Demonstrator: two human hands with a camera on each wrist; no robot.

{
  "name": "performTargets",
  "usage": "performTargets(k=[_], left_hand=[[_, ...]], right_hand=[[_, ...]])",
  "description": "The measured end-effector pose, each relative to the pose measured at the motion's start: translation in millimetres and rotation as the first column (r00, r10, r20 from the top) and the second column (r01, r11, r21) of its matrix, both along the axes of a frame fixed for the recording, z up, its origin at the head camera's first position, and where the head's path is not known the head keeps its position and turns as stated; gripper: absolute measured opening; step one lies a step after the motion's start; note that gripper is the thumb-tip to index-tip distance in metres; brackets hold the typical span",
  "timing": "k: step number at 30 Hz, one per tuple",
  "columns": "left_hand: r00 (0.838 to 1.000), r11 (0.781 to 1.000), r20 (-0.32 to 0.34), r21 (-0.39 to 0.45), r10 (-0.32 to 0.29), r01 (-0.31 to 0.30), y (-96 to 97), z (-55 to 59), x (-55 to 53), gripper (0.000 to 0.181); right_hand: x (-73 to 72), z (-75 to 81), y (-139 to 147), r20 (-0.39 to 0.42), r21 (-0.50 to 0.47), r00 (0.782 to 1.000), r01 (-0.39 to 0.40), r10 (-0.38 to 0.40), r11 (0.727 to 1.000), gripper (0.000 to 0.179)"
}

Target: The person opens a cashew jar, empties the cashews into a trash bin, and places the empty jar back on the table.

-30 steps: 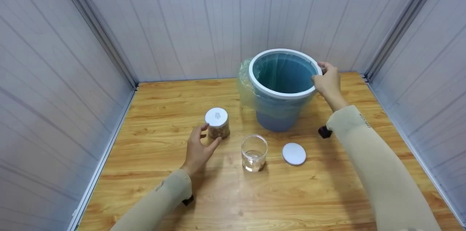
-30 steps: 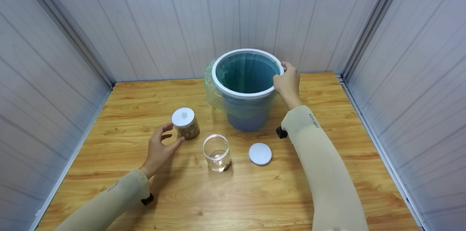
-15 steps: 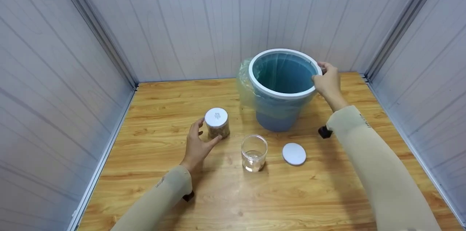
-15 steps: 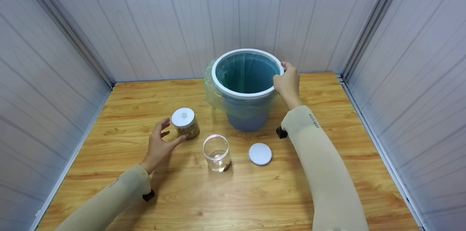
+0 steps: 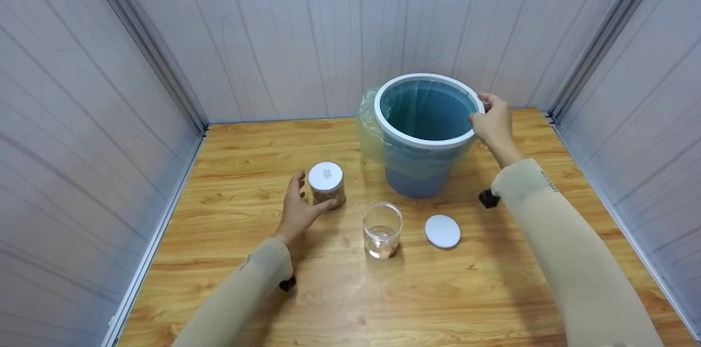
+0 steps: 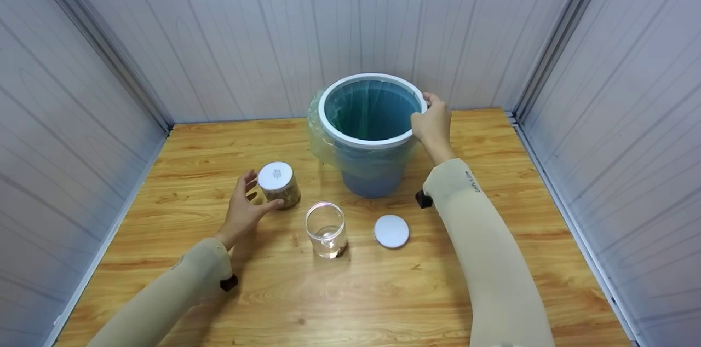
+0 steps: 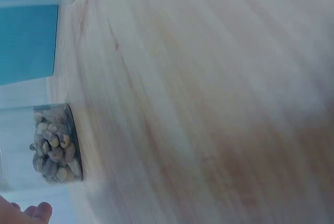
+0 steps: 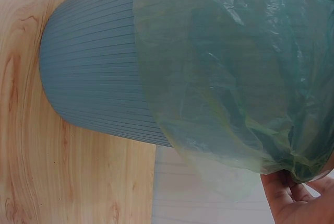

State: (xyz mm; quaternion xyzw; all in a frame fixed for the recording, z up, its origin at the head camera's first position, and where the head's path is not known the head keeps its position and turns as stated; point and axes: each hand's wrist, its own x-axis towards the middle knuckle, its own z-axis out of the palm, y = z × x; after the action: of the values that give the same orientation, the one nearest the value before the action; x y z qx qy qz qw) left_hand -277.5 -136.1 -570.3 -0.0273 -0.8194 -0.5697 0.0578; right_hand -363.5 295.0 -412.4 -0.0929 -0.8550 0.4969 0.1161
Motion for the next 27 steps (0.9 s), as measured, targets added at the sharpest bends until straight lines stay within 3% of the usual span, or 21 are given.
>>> performTargets(k=[6,14,27], left_hand=[[0.997,0.999,0.071,0.034,-0.018,0.016,-1.6,-1.0,-6.9,0.115],[0.992,0.999,0.122,0.038,-0.029,0.024,-3.1,-5.9,-13.8,0.116],[0.992,0.994,0.104,0.083,-0.075,0.067,0.0,-11.5,-25.6,0.102]], right_hand=[[0.5,1.9,-1,0.004,0.028,1.0,-0.009,0.009,1.0,0.066],[1.2,2.5,-1,0.023,-0.003,0.999,-0.023,0.023,1.0,0.065],[-1.2,2.6,0,0.032,-0.003,0.999,-0.013,0.013,1.0,0.064]])
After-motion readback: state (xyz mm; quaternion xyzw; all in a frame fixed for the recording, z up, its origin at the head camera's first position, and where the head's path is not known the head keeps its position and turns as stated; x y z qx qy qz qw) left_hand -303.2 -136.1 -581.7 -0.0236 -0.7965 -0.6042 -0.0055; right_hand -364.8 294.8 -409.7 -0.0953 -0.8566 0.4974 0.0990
